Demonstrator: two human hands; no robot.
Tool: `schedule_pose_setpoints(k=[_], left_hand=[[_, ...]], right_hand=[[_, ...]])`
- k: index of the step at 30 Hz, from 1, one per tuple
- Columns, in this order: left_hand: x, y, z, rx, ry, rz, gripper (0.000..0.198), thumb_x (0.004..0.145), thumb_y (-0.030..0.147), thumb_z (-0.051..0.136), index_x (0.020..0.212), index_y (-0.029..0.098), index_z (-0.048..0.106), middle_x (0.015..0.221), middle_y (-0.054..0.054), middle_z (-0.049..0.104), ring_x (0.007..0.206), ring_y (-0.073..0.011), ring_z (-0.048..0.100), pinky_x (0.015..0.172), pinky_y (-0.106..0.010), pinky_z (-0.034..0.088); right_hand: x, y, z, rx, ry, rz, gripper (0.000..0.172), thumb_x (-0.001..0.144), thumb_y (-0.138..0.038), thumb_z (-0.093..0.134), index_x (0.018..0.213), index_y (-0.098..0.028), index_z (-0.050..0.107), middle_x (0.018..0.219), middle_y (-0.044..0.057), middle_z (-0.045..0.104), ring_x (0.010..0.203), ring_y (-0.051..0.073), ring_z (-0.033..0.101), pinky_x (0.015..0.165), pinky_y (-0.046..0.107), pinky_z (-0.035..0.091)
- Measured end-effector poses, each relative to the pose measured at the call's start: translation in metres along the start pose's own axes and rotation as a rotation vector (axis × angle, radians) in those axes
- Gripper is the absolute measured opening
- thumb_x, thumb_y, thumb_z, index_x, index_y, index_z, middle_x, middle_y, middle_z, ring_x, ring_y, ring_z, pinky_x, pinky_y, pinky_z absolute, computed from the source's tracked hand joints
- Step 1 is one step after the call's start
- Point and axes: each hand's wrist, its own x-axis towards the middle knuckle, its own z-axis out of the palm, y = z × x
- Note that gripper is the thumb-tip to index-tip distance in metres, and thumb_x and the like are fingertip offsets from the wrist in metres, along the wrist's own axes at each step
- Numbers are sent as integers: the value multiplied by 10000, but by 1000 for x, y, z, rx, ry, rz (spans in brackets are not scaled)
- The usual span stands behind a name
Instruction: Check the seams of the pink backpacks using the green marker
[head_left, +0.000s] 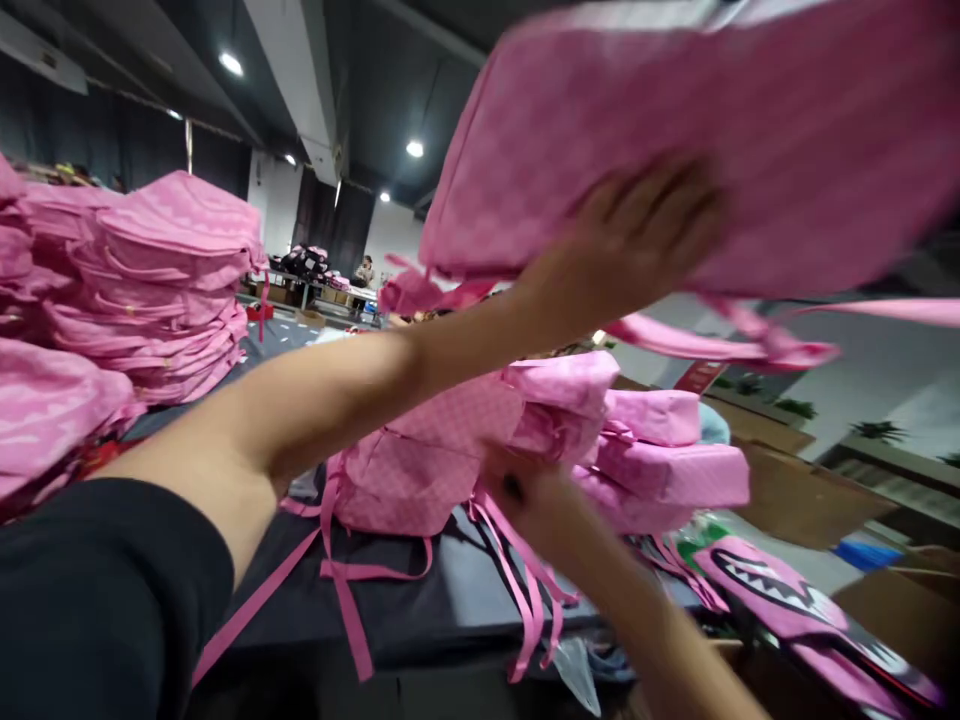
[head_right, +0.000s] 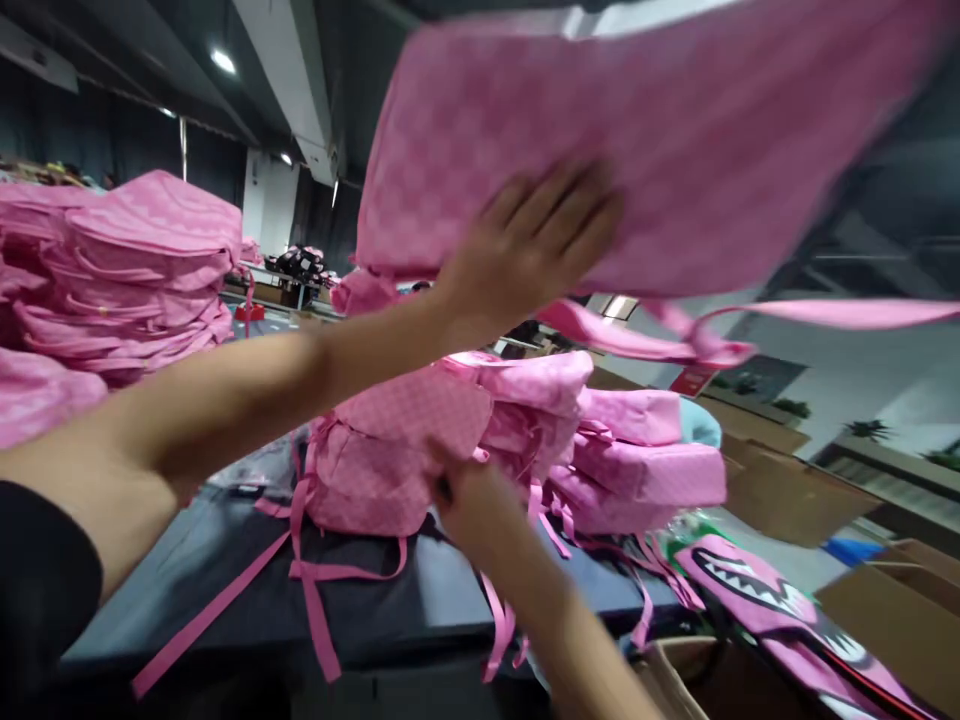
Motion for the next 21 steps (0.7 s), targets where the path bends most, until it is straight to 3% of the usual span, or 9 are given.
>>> schedule_pose_setpoints(k=[2,3,5,7,9,12,15,18,21], left_hand=[[-16,7,56,-26,-45,-66,617,992,123,75,1481,55,445,1555,-178,416,1484,-260,328,1215,-462,260],[-27,12,85,-43,-73,-80,555,1008,110,149,1405,40,530,1493,-200,500,1445,-258,422,1192,-455,343],[-53,24,137,-84,-162,-119,449,985,59,267,1198,-3,657,1230,-248,684,1208,-291,654,988,-462,546],[-74,34,174,-128,-239,-136,418,965,31,295,1114,-11,683,1121,-263,717,1074,-313,711,867,-478,587],[-86,40,192,-167,-282,-135,458,977,37,252,1221,-21,635,1250,-289,656,1186,-339,657,933,-539,550],[-88,46,187,-228,-339,-134,524,999,66,187,1431,-2,475,1510,-284,437,1441,-368,416,1126,-651,357],[-103,41,151,-283,-331,-82,559,987,55,252,1521,153,385,1641,-173,258,1542,-338,198,1199,-707,109],[-160,16,101,-268,-283,-57,594,975,146,422,1553,234,313,1676,-107,189,1566,-293,112,1228,-654,-13],[-253,-27,57,-134,-440,-268,649,952,311,548,1551,210,320,1677,-135,171,1563,-306,140,1250,-605,20]], right_hand=[[-29,14,35,215,-127,54,386,934,-221,481,1253,-173,692,885,101,778,766,217,731,700,286,556],[-46,23,54,297,-165,93,408,942,-227,457,1283,-177,676,893,94,779,766,211,732,714,289,557],[-79,43,88,379,-192,201,433,944,-233,430,1299,-147,663,907,110,776,789,223,737,741,313,560],[-104,60,109,402,-207,282,434,929,-236,441,1279,-127,672,944,128,772,863,246,741,793,343,556],[-116,71,115,440,-244,327,425,914,-239,455,1255,-123,682,954,131,770,914,257,738,821,354,549],[-112,69,108,519,-279,365,446,914,-254,445,1274,-104,660,930,127,770,877,248,739,797,346,543],[-102,53,105,562,-288,370,472,914,-290,437,1301,-113,643,985,132,773,850,239,739,795,348,543],[-112,35,119,611,-334,359,507,906,-376,436,1297,-138,654,1022,141,774,868,258,745,824,376,565],[-139,27,154,689,-414,386,569,873,-526,451,1284,-207,681,1034,147,774,952,297,752,842,396,605]])
